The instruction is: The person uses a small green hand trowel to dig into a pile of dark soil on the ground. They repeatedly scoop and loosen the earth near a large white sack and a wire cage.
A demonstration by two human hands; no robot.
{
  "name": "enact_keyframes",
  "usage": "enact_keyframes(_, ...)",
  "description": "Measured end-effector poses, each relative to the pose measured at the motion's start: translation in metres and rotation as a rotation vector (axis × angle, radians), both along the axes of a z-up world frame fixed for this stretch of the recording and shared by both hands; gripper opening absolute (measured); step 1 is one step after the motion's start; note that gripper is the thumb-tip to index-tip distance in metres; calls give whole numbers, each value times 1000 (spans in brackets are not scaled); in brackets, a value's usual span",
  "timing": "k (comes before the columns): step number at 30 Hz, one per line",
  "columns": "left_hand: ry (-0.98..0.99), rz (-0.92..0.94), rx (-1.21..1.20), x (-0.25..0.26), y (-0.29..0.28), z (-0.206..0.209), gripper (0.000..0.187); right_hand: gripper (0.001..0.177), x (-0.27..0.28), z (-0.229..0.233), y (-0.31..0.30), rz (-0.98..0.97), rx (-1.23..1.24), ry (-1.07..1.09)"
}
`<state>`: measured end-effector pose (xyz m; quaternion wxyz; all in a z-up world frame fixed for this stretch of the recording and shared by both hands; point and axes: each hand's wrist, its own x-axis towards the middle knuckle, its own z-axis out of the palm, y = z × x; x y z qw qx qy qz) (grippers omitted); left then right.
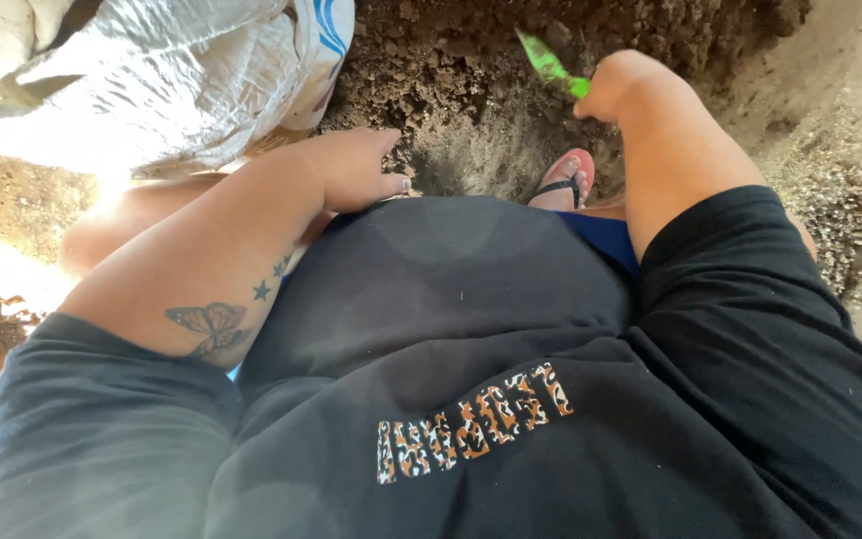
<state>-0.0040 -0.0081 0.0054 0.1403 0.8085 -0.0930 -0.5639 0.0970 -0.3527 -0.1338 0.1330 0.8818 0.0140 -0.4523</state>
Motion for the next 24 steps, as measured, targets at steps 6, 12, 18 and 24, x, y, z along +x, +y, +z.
enact_keyframes(6,-28,-14,-14,-7,-1,11,76,63,-10,-1,3,137,109,-52)
enact_keyframes(12,-24,-2,1,-12,-1,11,76,60,-9,7,-10,-10,202,-202)
enact_keyframes(18,-62,0,-22,-13,2,0,75,54,-15,47,0,55,-8,15)
enact_keyframes(24,-52,-14,-21,-11,0,1,74,88,-22,69,17,253,-54,241)
